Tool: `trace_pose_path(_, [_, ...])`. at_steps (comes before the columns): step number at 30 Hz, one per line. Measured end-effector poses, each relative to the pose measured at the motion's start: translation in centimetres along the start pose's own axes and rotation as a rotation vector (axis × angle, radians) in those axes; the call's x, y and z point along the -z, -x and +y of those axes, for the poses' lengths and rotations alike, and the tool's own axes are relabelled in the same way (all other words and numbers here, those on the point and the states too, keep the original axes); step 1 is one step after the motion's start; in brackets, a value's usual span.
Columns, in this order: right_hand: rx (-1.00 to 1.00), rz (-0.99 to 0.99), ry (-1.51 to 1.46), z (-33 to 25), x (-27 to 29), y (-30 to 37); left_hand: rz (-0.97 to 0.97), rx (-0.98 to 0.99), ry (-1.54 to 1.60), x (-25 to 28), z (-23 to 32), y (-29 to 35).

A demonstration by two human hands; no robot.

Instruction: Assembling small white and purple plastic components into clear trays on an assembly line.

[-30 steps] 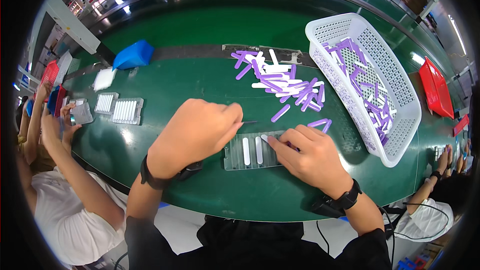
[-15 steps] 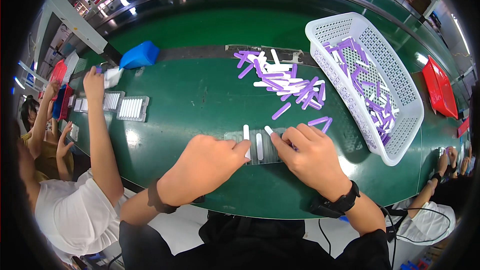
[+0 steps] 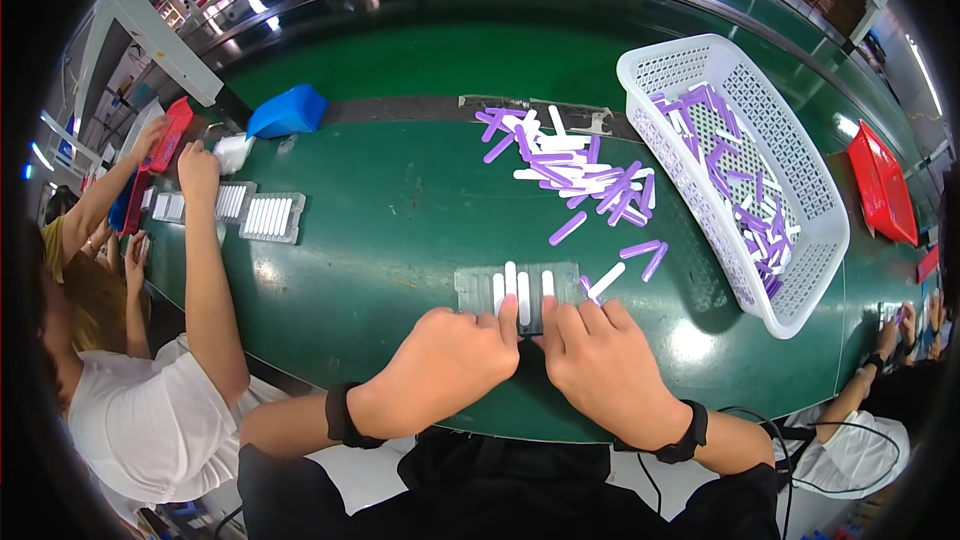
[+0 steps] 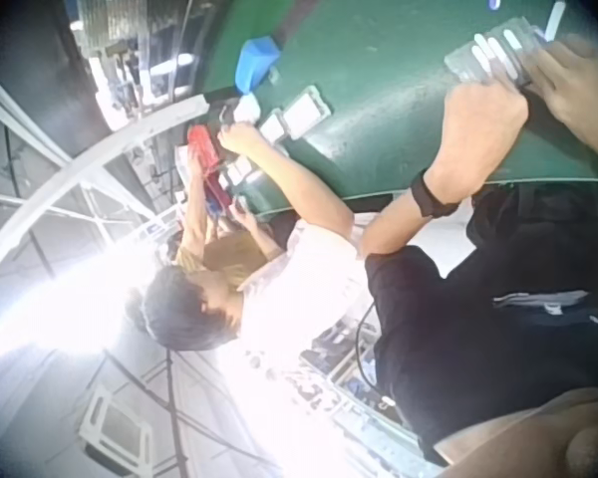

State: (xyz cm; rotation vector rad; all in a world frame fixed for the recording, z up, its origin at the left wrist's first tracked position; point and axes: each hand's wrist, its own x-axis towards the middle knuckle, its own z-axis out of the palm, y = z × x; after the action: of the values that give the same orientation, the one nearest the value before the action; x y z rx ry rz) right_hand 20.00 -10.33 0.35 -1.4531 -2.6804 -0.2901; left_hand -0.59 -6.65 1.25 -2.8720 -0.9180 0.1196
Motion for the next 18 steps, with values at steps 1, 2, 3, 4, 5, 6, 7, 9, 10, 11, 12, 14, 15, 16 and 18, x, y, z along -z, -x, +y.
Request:
trace_pose_path(1, [0.044,-0.004,0.003,0.3,0.1,-0.1,0.001,0.002,-0.002,0.2,0.1,0.0])
trace_pose_path(2, [0.086,-0.007,0.007,0.6,0.1,-0.1,-0.021,-0.014,-0.015,0.6,0.3,0.0])
trace_pose_path(3, [0.087,-0.005,0.008,0.9,-0.1,-0.1,-0.043,-0.031,-0.028,1.0,0.3,0.0])
trace_pose_path(4, [0.118,0.052,-0.066,1.3,-0.5,-0.2,-0.04,-0.032,-0.031,1.3,0.3,-0.2])
trace_pose_path(5, [0.148,0.108,-0.14,1.7,-0.8,-0.3,-0.092,-0.019,0.015,1.5,0.1,-0.5])
trace_pose_path(6, [0.146,0.111,-0.137,2.5,-1.0,-0.4,-0.143,-0.006,0.06,1.9,-0.1,-0.9])
trace_pose_path(7, [0.195,0.165,-0.314,3.5,-1.2,-0.8,-0.143,-0.006,0.053,2.5,-0.8,-1.4])
trace_pose_path(9, [0.228,0.22,-0.478,4.8,-1.6,-1.7,-0.189,-0.039,0.25,3.8,-3.5,-3.3])
trace_pose_path(10, [0.172,0.32,-0.558,5.4,-2.3,-2.3,-0.104,-0.006,0.387,2.8,-5.2,-4.6])
trace_pose_path(11, [0.123,0.426,-0.632,5.8,-2.5,-2.6,-0.014,0.031,0.519,1.9,-6.7,-5.8])
trace_pose_path(12, [0.123,0.431,-0.625,6.0,-2.6,-2.9,0.1,0.074,0.524,1.3,-8.0,-7.2])
trace_pose_path(14, [-0.038,0.469,-0.524,6.5,-2.9,-3.4,0.221,0.111,0.527,0.0,-10.0,-9.8])
trace_pose_path(15, [-0.114,0.489,-0.475,6.7,-3.1,-3.6,0.283,0.14,0.525,-0.4,-10.6,-10.8])
trace_pose_path(16, [-0.143,0.399,-0.431,7.2,-3.9,-3.3,0.343,0.162,0.53,-1.2,-10.9,-11.9])
trace_pose_path(18, [-0.108,0.377,-0.36,7.6,-3.7,-3.2,0.316,0.118,0.569,-2.4,-11.6,-12.0])
